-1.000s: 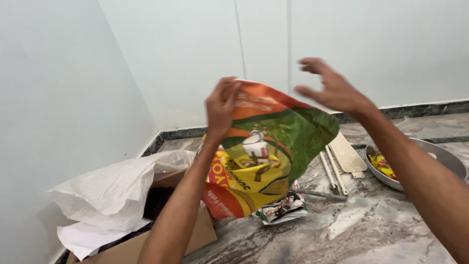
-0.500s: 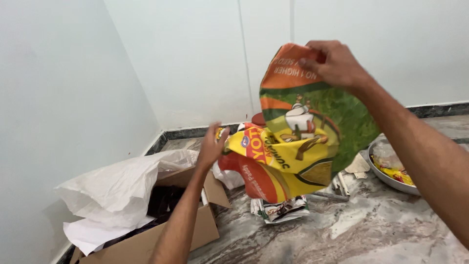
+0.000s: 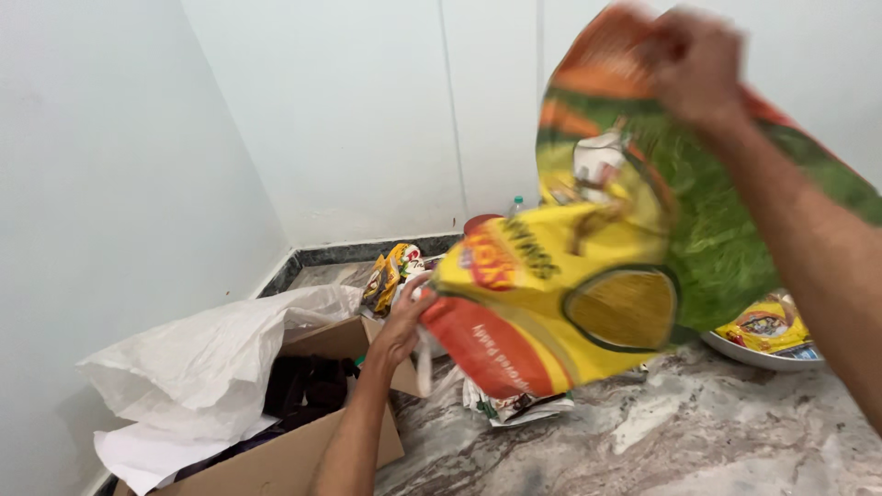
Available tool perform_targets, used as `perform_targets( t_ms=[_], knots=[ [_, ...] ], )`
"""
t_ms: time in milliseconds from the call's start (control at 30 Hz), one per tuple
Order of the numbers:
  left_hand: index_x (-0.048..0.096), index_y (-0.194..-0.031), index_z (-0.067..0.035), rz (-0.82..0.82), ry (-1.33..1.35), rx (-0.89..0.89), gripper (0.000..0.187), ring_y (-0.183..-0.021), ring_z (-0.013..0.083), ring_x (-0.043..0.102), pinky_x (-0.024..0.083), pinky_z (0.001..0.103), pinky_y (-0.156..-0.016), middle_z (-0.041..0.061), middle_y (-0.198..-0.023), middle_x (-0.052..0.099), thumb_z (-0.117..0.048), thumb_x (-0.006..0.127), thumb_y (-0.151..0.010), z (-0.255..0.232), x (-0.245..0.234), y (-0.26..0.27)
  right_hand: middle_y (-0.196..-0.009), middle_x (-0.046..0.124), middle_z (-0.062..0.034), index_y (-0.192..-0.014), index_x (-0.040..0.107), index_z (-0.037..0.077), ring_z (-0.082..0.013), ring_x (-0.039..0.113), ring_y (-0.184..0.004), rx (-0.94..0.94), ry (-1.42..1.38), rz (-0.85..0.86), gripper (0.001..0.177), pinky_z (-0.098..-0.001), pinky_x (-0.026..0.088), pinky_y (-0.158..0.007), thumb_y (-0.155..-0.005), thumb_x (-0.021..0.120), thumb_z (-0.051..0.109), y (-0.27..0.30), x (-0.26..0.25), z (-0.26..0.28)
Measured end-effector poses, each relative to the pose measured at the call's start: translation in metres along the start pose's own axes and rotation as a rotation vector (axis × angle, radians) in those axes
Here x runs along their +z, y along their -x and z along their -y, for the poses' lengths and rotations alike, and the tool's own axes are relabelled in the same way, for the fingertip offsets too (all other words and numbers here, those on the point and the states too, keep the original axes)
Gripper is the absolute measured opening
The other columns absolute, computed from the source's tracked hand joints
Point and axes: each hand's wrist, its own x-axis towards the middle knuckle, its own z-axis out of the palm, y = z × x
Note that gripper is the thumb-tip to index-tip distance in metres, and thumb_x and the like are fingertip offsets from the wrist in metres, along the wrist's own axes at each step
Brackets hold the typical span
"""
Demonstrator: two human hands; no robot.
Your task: The person sits on the floor and organizes various items, including food packages and plastic bags, by folding and stacking them. They handle multiple items one at a time, placing them into a pile or a bag.
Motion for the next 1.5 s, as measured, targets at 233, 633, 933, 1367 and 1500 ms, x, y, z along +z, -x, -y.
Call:
perform_targets(
  t_ms=[233,633,933,1367,1500],
  knots=[
    [0.056,-0.143,-0.005,-0.31,-0.186,0.205,0.055,-0.105,0.0227,0.067,0.053,0.034,-0.089,0.017,-0.122,0.07,-0.026,0.072,-0.094,0.067,-0.076,-0.033,-0.085,0.071,-0.0128,-0.112,0.074,0.002,-0.0164,0.066,-0.07,0.023,-0.009,-0.161,0.019,-0.0358,0.053,-0.063,-0.098,0.079,0.014,-0.015,-0.02,0.008],
    [0.043,-0.147,-0.001,-0.113,-0.66,0.746,0.084,-0.133,0.0301,0.051,0.044,0.045,-0.106,0.025,-0.142,0.054,-0.047,0.078,-0.086,-0.072,0.117,-0.013,-0.077,0.063,-0.0092,-0.102,0.067,0.005,-0.0207,0.058,-0.062,-0.385,-0.04,0.114,0.017,-0.0393,0.048,-0.058,-0.113,0.06,0.016,-0.02,0.018,0.11],
    [0.073,-0.106,-0.004,-0.293,-0.699,0.657,0.037,-0.072,0.0147,0.075,0.059,0.031,-0.062,0.007,-0.088,0.078,-0.039,0.071,-0.093,-0.132,0.16,0.016,-0.076,0.065,-0.0145,-0.107,0.063,0.007,-0.0333,0.065,-0.069,-0.296,0.213,0.185,0.03,-0.0483,0.05,-0.065,-0.118,0.056,0.034,-0.013,-0.003,0.123],
    [0.072,-0.098,0.0,-0.497,-0.259,0.795,0.037,-0.068,0.0098,0.056,0.048,0.03,-0.06,0.001,-0.081,0.066,-0.037,0.073,-0.099,-0.19,0.094,-0.015,-0.165,0.024,-0.0149,-0.162,0.005,0.027,-0.0357,0.031,-0.152,0.603,-0.211,1.201,0.13,-0.0626,0.026,-0.122,-0.061,0.07,0.076,0.076,-0.025,0.037],
    [0.074,-0.099,0.001,-0.62,-0.134,0.886,0.037,-0.071,0.0114,0.062,0.052,0.031,-0.062,0.003,-0.084,0.071,-0.035,0.072,-0.097,-0.216,0.116,-0.017,-0.171,-0.004,-0.0113,-0.159,-0.013,0.026,-0.0376,0.02,-0.153,0.538,-0.337,1.294,0.138,-0.0645,0.026,-0.119,-0.061,0.077,0.062,0.151,0.021,0.031]
  ],
)
